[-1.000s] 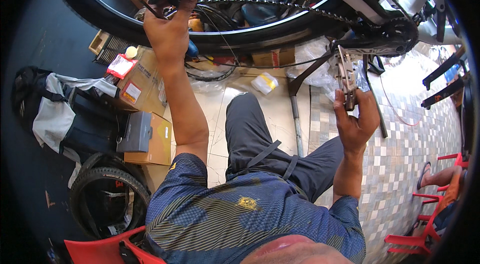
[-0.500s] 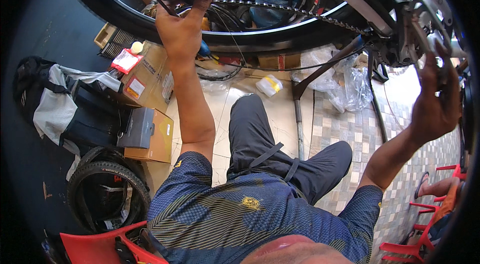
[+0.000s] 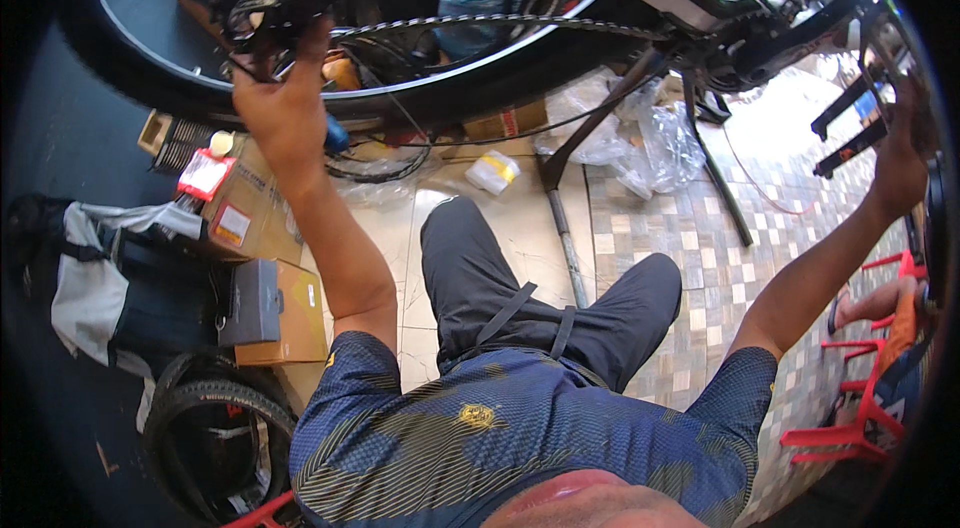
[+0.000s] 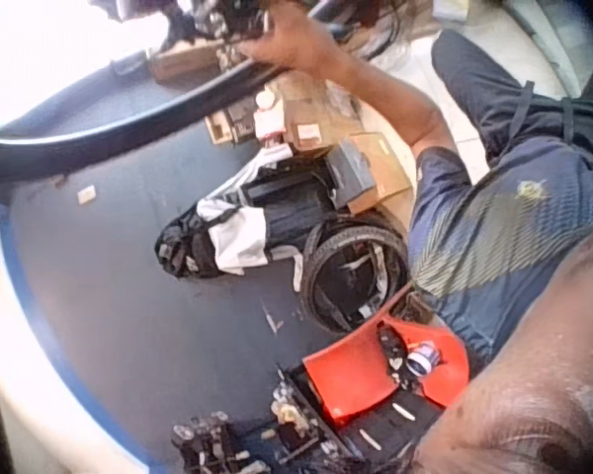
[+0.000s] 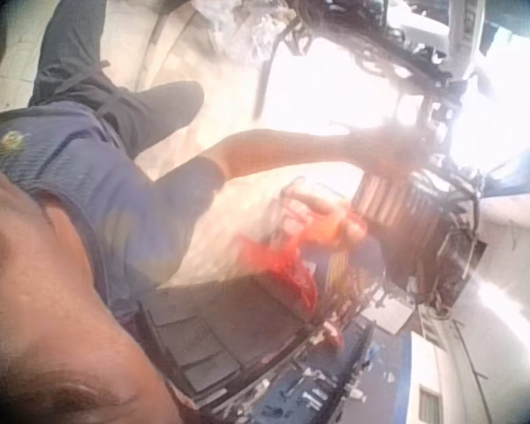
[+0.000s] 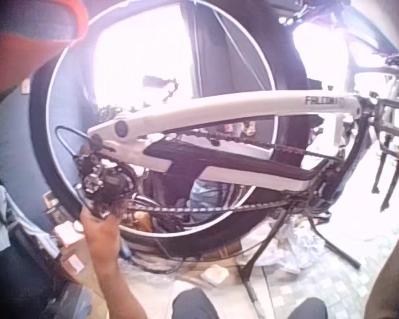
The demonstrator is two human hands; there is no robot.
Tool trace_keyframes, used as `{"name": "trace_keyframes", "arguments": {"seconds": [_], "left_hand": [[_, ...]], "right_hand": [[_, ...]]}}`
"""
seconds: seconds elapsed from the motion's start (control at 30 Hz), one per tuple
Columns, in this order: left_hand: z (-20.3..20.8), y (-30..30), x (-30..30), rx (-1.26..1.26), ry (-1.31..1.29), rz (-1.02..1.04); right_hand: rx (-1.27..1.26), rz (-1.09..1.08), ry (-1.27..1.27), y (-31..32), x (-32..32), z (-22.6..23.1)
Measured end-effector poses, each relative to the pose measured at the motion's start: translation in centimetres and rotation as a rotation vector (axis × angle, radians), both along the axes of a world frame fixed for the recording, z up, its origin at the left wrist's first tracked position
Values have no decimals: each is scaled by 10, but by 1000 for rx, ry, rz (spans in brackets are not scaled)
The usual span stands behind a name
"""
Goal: The person uses a blue T-handle tool to adjust the bicycle chain and crankset while sitting on the floor. They manipulate the chain and pedal crank, then briefly stand to inspect the rear tire before returning to the crankset to continue adjustments.
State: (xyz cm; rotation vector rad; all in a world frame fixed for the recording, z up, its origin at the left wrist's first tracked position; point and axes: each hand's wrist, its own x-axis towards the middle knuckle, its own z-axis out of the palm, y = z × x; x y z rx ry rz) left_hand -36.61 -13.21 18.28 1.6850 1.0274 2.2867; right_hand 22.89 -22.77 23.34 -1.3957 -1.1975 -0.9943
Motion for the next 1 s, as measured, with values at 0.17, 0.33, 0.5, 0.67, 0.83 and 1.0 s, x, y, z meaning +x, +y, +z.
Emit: {"name": "trace_keyframes", "arguments": {"seconds": [0.17, 0.33, 0.5, 0.67, 0.83, 1.0], "left_hand": [[-8, -14, 2, -15, -50, 49], [-50, -35, 5, -75, 40, 22], [-107, -47, 33, -576, 168, -433], [-109, -32, 68, -729, 605, -654], [-81, -19, 112, -984, 1203, -1095], [-22, -42, 153, -964, 1363, -1480]], "right_hand": [[145, 172, 297, 2, 9, -27], [-12, 114, 409, -5, 31, -70], [-205, 111, 636, -20, 44, -111], [-400, 197, 642, -26, 43, -133], [-839, -58, 654, -22, 29, -163], [-1210, -231, 610, -15, -62, -140]]}}
